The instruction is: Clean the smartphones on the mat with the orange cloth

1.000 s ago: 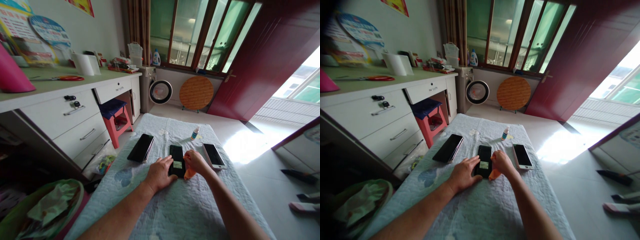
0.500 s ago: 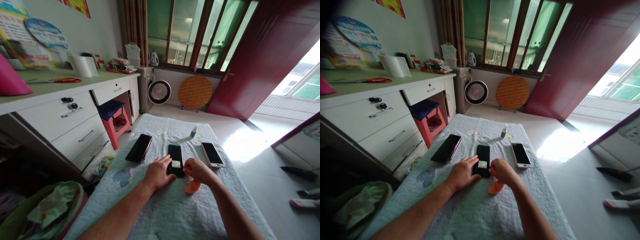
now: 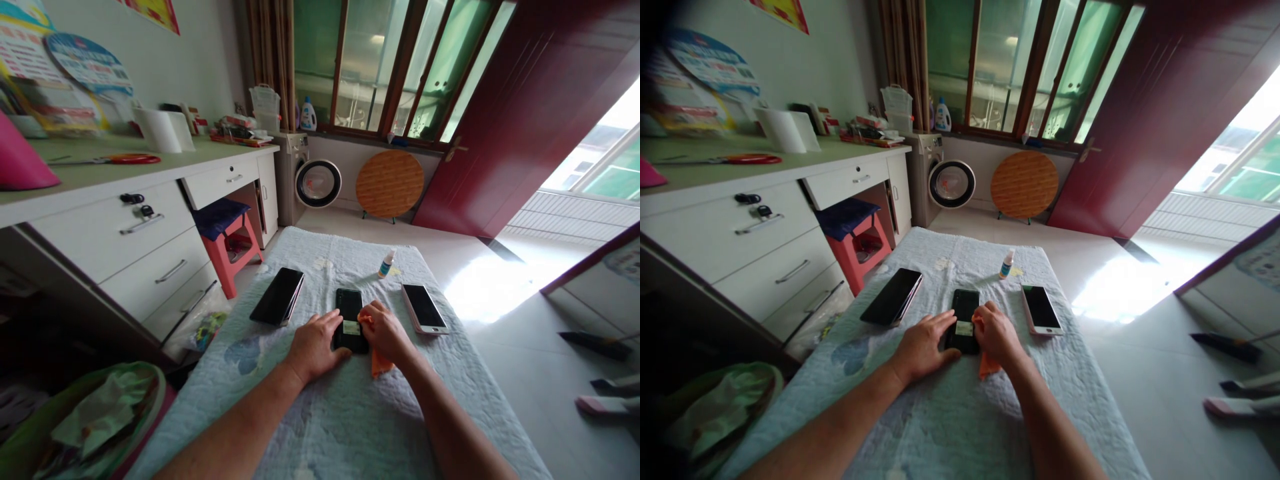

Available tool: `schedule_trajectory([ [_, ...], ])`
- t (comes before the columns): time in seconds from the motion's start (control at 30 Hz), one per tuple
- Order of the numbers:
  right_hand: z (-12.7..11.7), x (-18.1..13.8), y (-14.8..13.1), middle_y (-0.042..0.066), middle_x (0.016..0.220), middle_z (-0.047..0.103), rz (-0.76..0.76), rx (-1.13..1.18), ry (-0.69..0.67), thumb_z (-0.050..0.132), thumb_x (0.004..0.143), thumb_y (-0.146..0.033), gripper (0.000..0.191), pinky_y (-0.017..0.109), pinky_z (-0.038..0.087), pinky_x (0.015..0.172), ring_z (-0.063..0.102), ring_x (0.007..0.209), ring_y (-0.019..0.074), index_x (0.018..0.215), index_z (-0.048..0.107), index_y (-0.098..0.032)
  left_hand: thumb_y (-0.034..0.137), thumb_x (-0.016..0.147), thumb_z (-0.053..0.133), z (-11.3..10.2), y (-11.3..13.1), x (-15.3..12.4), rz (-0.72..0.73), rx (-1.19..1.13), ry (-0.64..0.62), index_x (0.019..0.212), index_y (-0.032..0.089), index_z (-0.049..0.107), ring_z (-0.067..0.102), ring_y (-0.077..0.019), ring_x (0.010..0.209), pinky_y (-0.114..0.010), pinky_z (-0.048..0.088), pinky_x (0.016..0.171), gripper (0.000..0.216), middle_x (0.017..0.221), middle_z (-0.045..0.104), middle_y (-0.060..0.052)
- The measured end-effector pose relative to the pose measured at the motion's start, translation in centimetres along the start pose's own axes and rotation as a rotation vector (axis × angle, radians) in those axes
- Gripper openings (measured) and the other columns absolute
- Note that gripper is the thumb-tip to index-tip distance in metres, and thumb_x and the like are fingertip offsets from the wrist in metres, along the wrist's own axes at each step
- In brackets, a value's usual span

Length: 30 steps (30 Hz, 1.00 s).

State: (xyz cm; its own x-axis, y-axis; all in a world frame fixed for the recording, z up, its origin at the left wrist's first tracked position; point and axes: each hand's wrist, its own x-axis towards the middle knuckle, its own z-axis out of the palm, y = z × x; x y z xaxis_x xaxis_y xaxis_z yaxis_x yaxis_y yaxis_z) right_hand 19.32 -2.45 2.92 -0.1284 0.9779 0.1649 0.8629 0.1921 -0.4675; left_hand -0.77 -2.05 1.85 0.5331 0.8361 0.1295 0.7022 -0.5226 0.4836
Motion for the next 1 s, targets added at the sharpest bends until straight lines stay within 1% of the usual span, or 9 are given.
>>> schedule_trajectory([
  [0.17, -0.4, -0.3, 0.3, 0.004, 0.089, 0.061, -0.010, 0.096, -0.040, 0.050, 0.082, -0.017, 0.020, 0.024, 0.041, 0.073, 0.058, 0.078, 0.0140, 0.088, 0.068, -0.021, 0.046, 0.071, 0.070, 0.0, -0.1, 0.0, 0.000, -0.001, 0.000, 0.129, 0.019, 0.054, 0.050, -0.0289, 0.122, -0.038, 0.039, 0.103, 0.066, 0.140, 0.049, -0.007],
  [0.33, -0.1, -0.3, 0.8, 0.002, 0.087, 0.062, -0.013, 0.123, -0.049, 0.048, 0.085, -0.016, 0.021, 0.024, 0.040, 0.073, 0.058, 0.079, 0.0140, 0.092, 0.067, -0.021, 0.046, 0.070, 0.071, 0.1, -0.2, 0.0, -0.004, -0.007, -0.001, 0.131, 0.019, 0.052, 0.049, -0.0289, 0.123, -0.038, 0.039, 0.104, 0.068, 0.141, 0.049, -0.008],
  [0.43, -0.2, -0.5, 0.0, 0.003, 0.085, 0.062, -0.025, 0.122, -0.077, 0.051, 0.083, -0.015, 0.016, 0.023, 0.039, 0.071, 0.057, 0.077, 0.0134, 0.087, 0.066, -0.019, 0.048, 0.071, 0.070, 0.1, -0.3, 0.1, 0.003, -0.007, -0.004, 0.130, 0.019, 0.052, 0.049, -0.0293, 0.123, -0.039, 0.039, 0.104, 0.069, 0.141, 0.049, -0.008],
  [0.53, -0.2, -0.8, -1.2, 0.003, 0.083, 0.062, -0.070, 0.121, -0.143, 0.052, 0.080, -0.012, 0.015, 0.022, 0.039, 0.070, 0.056, 0.076, 0.0128, 0.081, 0.066, -0.018, 0.052, 0.072, 0.068, 0.1, -0.4, 0.1, 0.011, 0.000, -0.006, 0.130, 0.017, 0.053, 0.050, -0.0297, 0.122, -0.039, 0.040, 0.103, 0.069, 0.140, 0.049, -0.009],
  [0.63, -0.1, -1.1, -2.0, 0.002, 0.083, 0.061, -0.121, 0.120, -0.203, 0.053, 0.079, -0.011, 0.014, 0.021, 0.038, 0.070, 0.056, 0.077, 0.0125, 0.080, 0.065, -0.018, 0.054, 0.073, 0.067, 0.0, -0.4, 0.1, 0.018, 0.005, -0.007, 0.130, 0.017, 0.053, 0.051, -0.0297, 0.121, -0.039, 0.040, 0.103, 0.069, 0.140, 0.049, -0.009],
  [0.7, 0.0, -1.2, -2.2, 0.002, 0.082, 0.061, -0.124, 0.109, -0.212, 0.053, 0.079, -0.011, 0.014, 0.021, 0.038, 0.070, 0.055, 0.076, 0.0122, 0.079, 0.065, -0.019, 0.054, 0.074, 0.066, 0.0, -0.5, 0.1, 0.022, 0.006, -0.004, 0.130, 0.017, 0.053, 0.051, -0.0297, 0.121, -0.039, 0.040, 0.103, 0.069, 0.140, 0.050, -0.009],
  [0.77, 0.0, -1.0, -2.0, 0.001, 0.083, 0.060, -0.100, 0.090, -0.181, 0.053, 0.080, -0.012, 0.013, 0.021, 0.037, 0.069, 0.055, 0.075, 0.0117, 0.079, 0.064, -0.019, 0.053, 0.073, 0.067, 0.1, -0.4, 0.1, 0.024, 0.004, 0.001, 0.130, 0.018, 0.053, 0.051, -0.0295, 0.121, -0.039, 0.040, 0.103, 0.069, 0.140, 0.050, -0.009],
  [0.93, 0.3, 0.2, -1.0, 0.001, 0.082, 0.057, 0.019, 0.014, -0.016, 0.049, 0.085, -0.017, 0.014, 0.022, 0.036, 0.066, 0.053, 0.071, 0.0114, 0.080, 0.062, -0.018, 0.048, 0.070, 0.071, 0.2, -0.4, 0.1, 0.007, -0.007, 0.012, 0.129, 0.020, 0.053, 0.051, -0.0289, 0.121, -0.038, 0.040, 0.103, 0.068, 0.140, 0.050, -0.007],
  [1.0, 0.6, 0.6, -1.0, 0.002, 0.082, 0.057, 0.035, -0.002, 0.015, 0.049, 0.087, -0.019, 0.015, 0.022, 0.037, 0.067, 0.054, 0.072, 0.0118, 0.080, 0.062, -0.018, 0.048, 0.070, 0.071, 0.2, -0.4, 0.1, 0.003, -0.012, 0.010, 0.130, 0.020, 0.053, 0.051, -0.0293, 0.121, -0.038, 0.040, 0.103, 0.068, 0.139, 0.051, -0.007],
])
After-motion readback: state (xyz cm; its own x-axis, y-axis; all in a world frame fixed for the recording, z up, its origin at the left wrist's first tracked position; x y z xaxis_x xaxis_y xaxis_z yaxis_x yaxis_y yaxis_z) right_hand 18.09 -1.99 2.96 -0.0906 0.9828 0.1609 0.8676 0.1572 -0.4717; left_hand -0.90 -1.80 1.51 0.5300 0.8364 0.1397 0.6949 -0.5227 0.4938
